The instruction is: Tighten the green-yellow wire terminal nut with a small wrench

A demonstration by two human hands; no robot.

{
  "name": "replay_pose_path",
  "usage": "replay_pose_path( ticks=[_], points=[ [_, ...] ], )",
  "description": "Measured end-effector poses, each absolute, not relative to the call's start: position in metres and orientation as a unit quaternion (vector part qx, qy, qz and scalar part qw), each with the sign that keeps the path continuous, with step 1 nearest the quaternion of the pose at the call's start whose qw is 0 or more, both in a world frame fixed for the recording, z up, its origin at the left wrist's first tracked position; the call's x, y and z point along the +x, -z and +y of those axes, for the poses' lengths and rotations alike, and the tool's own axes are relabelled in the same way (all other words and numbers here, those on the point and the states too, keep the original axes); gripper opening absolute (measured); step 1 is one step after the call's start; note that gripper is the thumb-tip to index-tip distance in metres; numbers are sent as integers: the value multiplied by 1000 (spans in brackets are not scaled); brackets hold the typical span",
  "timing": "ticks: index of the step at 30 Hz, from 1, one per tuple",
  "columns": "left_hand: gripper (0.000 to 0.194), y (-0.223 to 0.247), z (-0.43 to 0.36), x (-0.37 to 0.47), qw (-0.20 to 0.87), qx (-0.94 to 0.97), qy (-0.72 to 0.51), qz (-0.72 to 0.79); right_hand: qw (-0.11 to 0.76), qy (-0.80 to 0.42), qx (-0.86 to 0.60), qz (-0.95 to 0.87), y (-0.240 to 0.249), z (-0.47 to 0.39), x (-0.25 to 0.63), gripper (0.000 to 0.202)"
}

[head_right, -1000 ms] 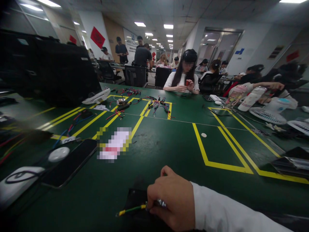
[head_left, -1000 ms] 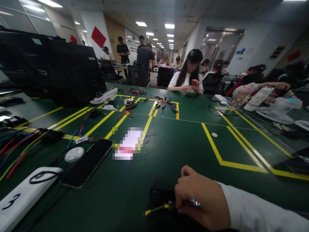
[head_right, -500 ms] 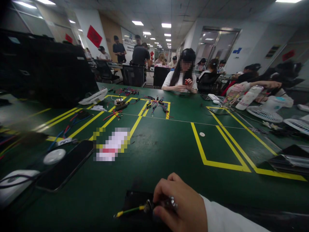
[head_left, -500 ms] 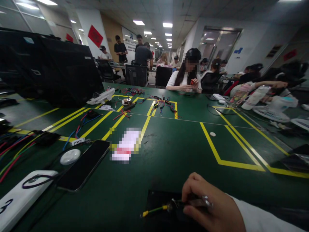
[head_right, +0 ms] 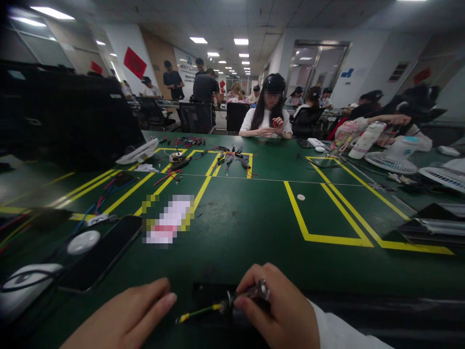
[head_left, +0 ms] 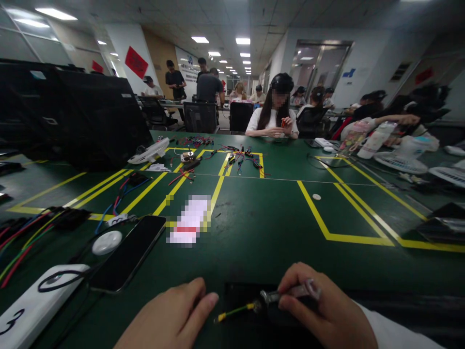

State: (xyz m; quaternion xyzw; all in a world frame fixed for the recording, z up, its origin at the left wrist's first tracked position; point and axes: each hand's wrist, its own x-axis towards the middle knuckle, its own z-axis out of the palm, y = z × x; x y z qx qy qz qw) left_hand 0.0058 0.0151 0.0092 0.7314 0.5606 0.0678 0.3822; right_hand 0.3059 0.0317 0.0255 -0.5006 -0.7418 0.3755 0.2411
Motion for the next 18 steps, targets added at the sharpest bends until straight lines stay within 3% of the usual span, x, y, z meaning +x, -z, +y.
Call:
replay_pose_path(
  ticks=[3, 6, 11, 18],
  points=[
    [66, 1, 26, 8, 558, 589, -29, 584, 265, -325, -471, -776, -19, 29, 301, 9],
    [57, 12, 31, 14, 622, 559, -29, 547, 277, -298, -434, -803, -15, 29, 300, 7],
    [35, 25, 29, 18, 659, 528, -77, 531, 256, -266, -401, -839, -13, 32, 301, 6],
    [48, 25, 30, 25, 641, 518, -127, 552, 261, -269, -403, -835, -18, 36, 295, 8]
  ],
)
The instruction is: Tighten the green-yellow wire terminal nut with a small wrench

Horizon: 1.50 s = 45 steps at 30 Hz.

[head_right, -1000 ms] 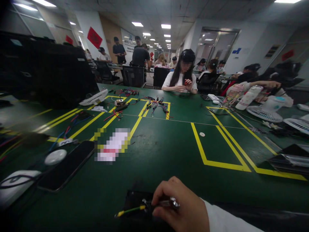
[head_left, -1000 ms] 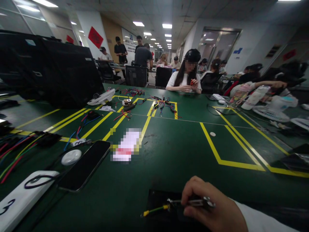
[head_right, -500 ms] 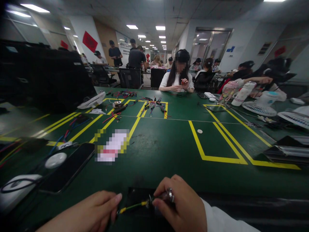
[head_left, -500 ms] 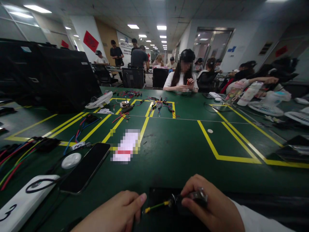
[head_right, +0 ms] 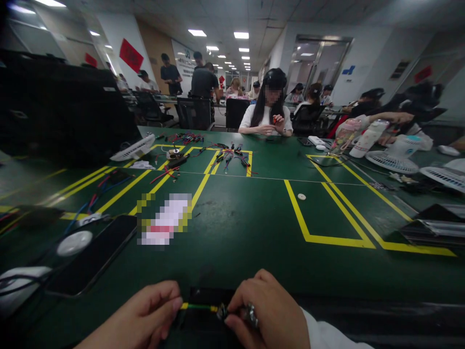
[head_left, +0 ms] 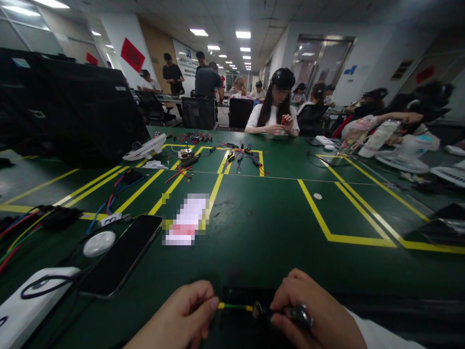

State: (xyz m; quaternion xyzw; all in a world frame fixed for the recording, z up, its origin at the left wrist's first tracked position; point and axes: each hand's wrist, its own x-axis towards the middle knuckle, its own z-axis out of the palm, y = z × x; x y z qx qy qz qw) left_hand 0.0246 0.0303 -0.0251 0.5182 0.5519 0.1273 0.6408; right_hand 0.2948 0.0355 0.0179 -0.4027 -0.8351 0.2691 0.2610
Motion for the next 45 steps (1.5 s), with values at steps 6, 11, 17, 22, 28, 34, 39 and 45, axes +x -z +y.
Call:
replay_pose_path(
  ticks=[6, 11, 17, 22, 28, 34, 39, 45],
  points=[
    [57, 20, 27, 26, 634, 528, -129, 550, 268, -273, -385, -840, -12, 37, 295, 11],
    [58, 20, 25, 28, 622, 537, -132, 555, 239, -277, -292, -884, -19, 52, 296, 11],
    [58, 20, 26, 28, 611, 546, -132, 558, 116, -291, -222, -923, -45, 75, 293, 7],
    [55, 19, 25, 27, 603, 554, -130, 560, 88, -261, -169, -946, -47, 86, 288, 10],
    [52, 20, 26, 29, 591, 568, -127, 558, 97, -256, -156, -949, -44, 89, 287, 10],
    [53, 29, 31, 29, 582, 588, -118, 549, 89, -271, -186, -940, -41, 86, 285, 11],
    [50, 32, 31, 27, 575, 604, -123, 539, 143, -296, -256, -909, -49, 75, 291, 6],
    [46, 38, 28, 28, 564, 619, -142, 528, 222, -299, -348, -860, -35, 51, 301, 10]
  ],
)
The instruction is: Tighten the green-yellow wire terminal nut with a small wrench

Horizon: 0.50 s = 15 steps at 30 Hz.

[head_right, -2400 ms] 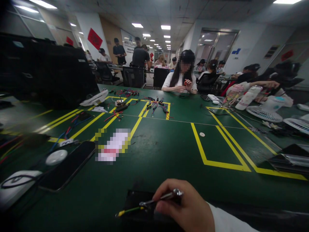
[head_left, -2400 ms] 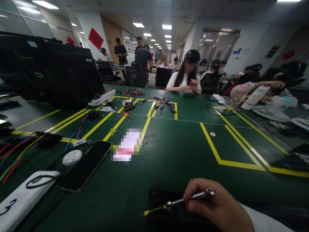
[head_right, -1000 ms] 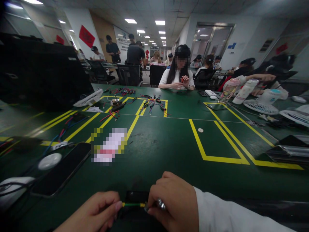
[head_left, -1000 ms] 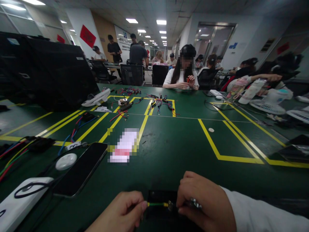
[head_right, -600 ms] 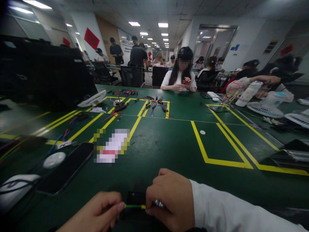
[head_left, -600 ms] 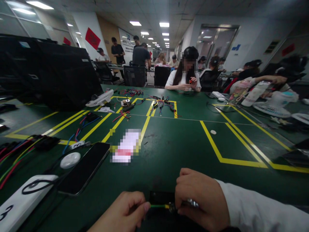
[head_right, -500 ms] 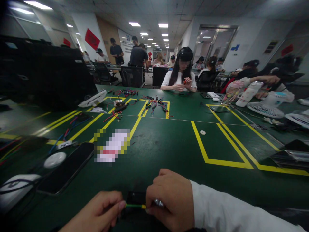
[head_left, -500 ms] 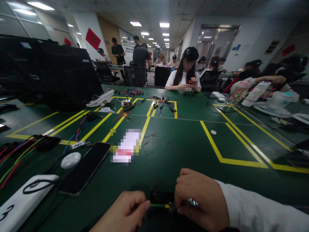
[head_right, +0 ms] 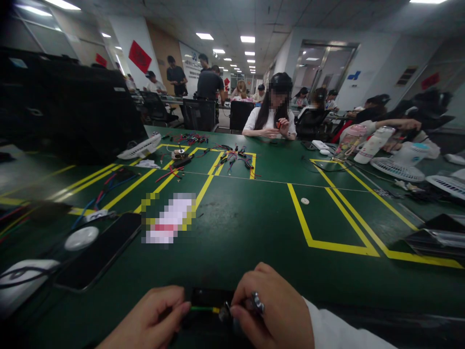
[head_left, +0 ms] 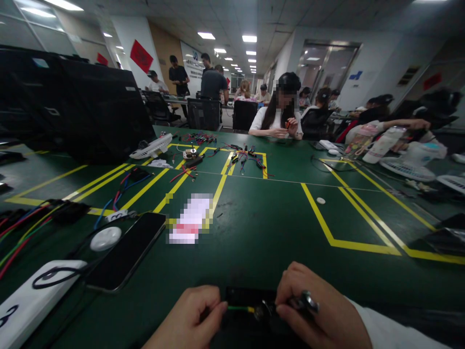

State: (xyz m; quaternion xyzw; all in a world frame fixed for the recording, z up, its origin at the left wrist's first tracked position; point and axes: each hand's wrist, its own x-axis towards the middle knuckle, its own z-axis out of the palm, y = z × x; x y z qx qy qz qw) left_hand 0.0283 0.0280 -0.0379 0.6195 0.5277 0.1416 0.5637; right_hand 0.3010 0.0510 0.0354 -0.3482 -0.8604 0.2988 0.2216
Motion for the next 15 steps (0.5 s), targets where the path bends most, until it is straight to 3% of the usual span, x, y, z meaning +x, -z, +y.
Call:
replay_pose_path(
  ticks=[4, 15],
  points=[
    [43, 41, 26, 29, 554, 627, -148, 527, 257, -274, -330, -866, -17, 46, 300, 11],
    [42, 37, 26, 28, 556, 626, -153, 525, 242, -249, -294, -890, -13, 54, 291, 12]
  ],
)
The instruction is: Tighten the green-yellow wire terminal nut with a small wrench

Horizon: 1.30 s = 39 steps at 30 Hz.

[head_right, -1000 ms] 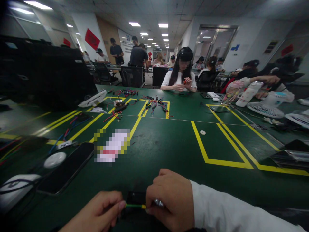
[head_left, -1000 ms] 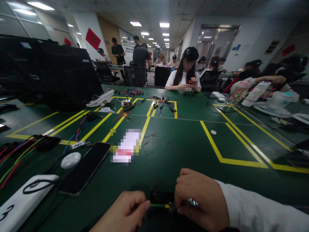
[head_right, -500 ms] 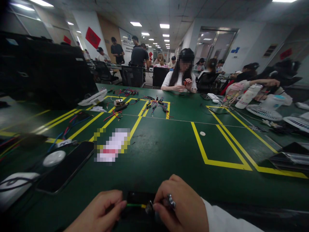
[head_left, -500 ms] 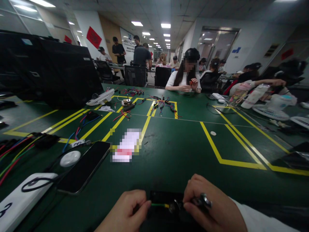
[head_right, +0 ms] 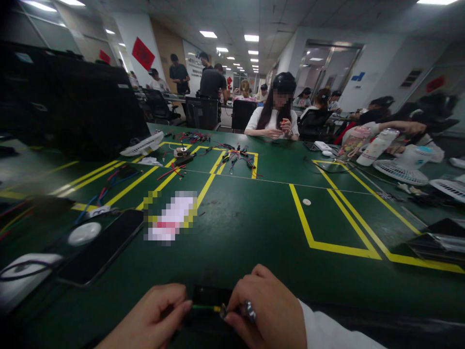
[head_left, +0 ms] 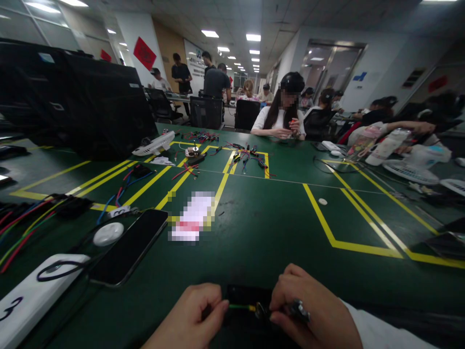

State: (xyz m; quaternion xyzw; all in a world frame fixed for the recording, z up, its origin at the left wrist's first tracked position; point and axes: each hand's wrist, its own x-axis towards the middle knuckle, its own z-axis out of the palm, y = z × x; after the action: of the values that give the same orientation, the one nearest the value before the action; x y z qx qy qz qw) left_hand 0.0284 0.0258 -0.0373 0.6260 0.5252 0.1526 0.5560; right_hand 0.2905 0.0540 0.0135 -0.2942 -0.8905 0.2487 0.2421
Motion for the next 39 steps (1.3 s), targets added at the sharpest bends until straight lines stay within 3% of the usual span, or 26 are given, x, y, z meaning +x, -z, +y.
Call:
replay_pose_path(
  ticks=[11, 22, 27, 33, 39],
  points=[
    [49, 33, 26, 29, 535, 642, -164, 524, 200, -297, -215, -909, -23, 66, 295, 9],
    [35, 23, 23, 32, 443, 687, -163, 553, 157, -291, -134, -934, -30, 88, 288, 6],
    [32, 21, 22, 33, 425, 688, -158, 567, 136, -303, -165, -929, -38, 90, 284, 6],
    [35, 25, 22, 32, 418, 691, -155, 568, 217, -331, -287, -872, -38, 72, 298, 13],
    [34, 23, 22, 34, 413, 697, -153, 566, 194, -296, -348, -868, -29, 52, 298, 20]
  ],
)
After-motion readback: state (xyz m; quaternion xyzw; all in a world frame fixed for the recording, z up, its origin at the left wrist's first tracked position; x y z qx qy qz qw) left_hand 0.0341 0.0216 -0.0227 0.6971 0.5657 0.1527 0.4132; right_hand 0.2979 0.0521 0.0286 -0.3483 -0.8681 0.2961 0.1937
